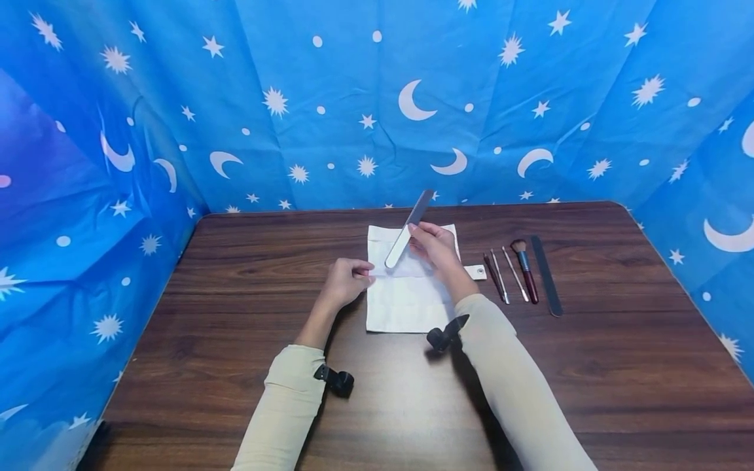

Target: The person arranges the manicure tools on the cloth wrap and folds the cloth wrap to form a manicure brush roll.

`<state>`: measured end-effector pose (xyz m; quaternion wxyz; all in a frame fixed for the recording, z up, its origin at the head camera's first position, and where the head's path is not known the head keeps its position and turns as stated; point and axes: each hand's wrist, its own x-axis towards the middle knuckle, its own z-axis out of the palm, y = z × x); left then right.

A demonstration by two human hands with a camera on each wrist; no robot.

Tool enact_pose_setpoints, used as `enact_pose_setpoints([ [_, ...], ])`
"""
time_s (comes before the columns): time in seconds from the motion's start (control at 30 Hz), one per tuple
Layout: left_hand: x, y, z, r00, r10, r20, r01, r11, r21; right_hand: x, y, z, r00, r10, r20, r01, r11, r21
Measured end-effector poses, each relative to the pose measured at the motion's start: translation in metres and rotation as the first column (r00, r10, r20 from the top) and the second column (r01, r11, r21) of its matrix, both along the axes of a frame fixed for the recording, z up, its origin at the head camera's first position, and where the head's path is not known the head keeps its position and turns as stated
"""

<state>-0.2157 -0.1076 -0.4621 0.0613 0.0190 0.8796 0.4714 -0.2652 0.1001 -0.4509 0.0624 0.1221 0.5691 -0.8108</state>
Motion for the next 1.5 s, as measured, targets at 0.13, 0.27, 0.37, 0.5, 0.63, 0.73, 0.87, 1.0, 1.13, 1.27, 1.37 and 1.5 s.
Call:
enact_pose_setpoints([
  [0.13, -0.001, 0.001, -0.001, 1.0, -0.01, -0.005, 0.01, 1.0, 0.019, -0.006, -0.005, -0.009, 0.999, -0.046, -0.015, 0.045, 0.998, -0.032],
  [0.27, -0.001, 0.0, -0.001, 1.0, -0.009, -0.009, 0.009, 1.0, 0.023, -0.009, -0.008, -0.014, 0.998, -0.064, -0.028, 0.063, 0.998, -0.019],
  [0.37, -0.002, -0.001, -0.001, 1.0, -0.01, -0.001, 0.01, 1.0, 0.018, -0.011, -0.009, -0.015, 0.998, -0.056, -0.027, 0.056, 0.998, 0.001],
  [0.5, -0.002, -0.003, -0.001, 1.0, -0.009, 0.013, 0.009, 1.0, 0.009, -0.012, -0.013, -0.014, 0.999, -0.045, -0.015, 0.046, 0.998, 0.053],
  [0.63, -0.001, -0.003, 0.0, 1.0, -0.004, 0.018, 0.004, 1.0, 0.007, -0.012, -0.014, -0.013, 1.0, -0.031, 0.005, 0.03, 0.991, 0.128],
  [0.73, -0.001, -0.003, 0.0, 1.0, -0.007, 0.014, 0.007, 1.0, 0.005, -0.013, -0.015, -0.012, 1.0, 0.003, 0.025, -0.008, 0.983, 0.185],
  [0.87, -0.002, -0.002, 0.0, 1.0, -0.016, 0.004, 0.016, 1.0, 0.009, -0.013, -0.015, -0.011, 0.996, 0.077, 0.035, -0.084, 0.964, 0.252],
  [1.0, -0.002, -0.003, -0.001, 1.0, -0.02, 0.005, 0.02, 1.0, 0.024, -0.015, -0.014, -0.011, 0.986, 0.158, 0.051, -0.166, 0.944, 0.286],
  [1.13, -0.002, -0.003, -0.001, 1.0, -0.023, 0.01, 0.023, 0.999, 0.044, -0.016, -0.013, -0.009, 0.973, 0.214, 0.083, -0.23, 0.92, 0.317],
  [1.27, -0.002, -0.003, -0.002, 1.0, -0.027, 0.004, 0.026, 0.999, 0.043, -0.017, -0.013, -0.007, 0.951, 0.288, 0.113, -0.309, 0.875, 0.373],
  [1.37, -0.002, -0.003, -0.002, 1.0, -0.024, -0.005, 0.024, 0.999, 0.03, -0.017, -0.013, -0.006, 0.92, 0.368, 0.138, -0.391, 0.822, 0.414],
  [1.5, -0.001, -0.002, -0.001, 1.0, -0.02, -0.019, 0.021, 1.0, 0.014, -0.018, -0.012, -0.005, 0.86, 0.482, 0.168, -0.499, 0.726, 0.474],
])
